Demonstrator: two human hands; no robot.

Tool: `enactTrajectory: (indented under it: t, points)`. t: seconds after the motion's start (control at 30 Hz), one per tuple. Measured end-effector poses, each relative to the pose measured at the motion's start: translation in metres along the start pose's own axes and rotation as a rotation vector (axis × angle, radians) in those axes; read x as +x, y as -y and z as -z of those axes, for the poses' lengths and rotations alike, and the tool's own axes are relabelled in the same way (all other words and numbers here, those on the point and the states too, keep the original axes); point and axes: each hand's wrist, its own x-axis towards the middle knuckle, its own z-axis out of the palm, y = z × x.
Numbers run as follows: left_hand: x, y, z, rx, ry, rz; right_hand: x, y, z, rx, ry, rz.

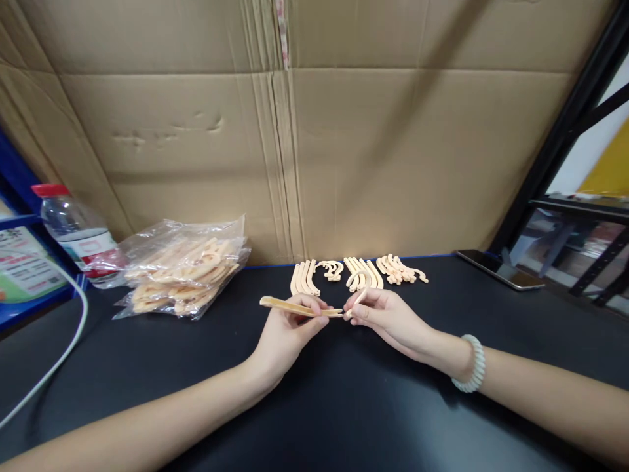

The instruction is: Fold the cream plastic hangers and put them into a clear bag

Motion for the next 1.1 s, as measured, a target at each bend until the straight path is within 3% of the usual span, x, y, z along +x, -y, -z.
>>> enactTrajectory:
  t: [0.2, 0.57, 0.87, 1.1]
  points:
    - [-0.001, 0.0, -0.001, 0.082, 0.107, -0.052, 0.0, 0.001, 0.001, -0.054, 0.052, 0.006]
    - [-0.006, -0.006, -0.004, 0.284, 0.119, -0.24, -0.003, 0.011, -0.004, -0.166, 0.141, -0.135]
    - [-0.009, -0.005, -0.006, 0.247, 0.109, -0.178, -0.006, 0.01, -0.007, -0.162, 0.123, -0.118]
    - [-0.01, -0.005, -0.007, 0.204, 0.147, -0.14, -0.004, 0.012, 0.001, -0.113, 0.228, -0.155]
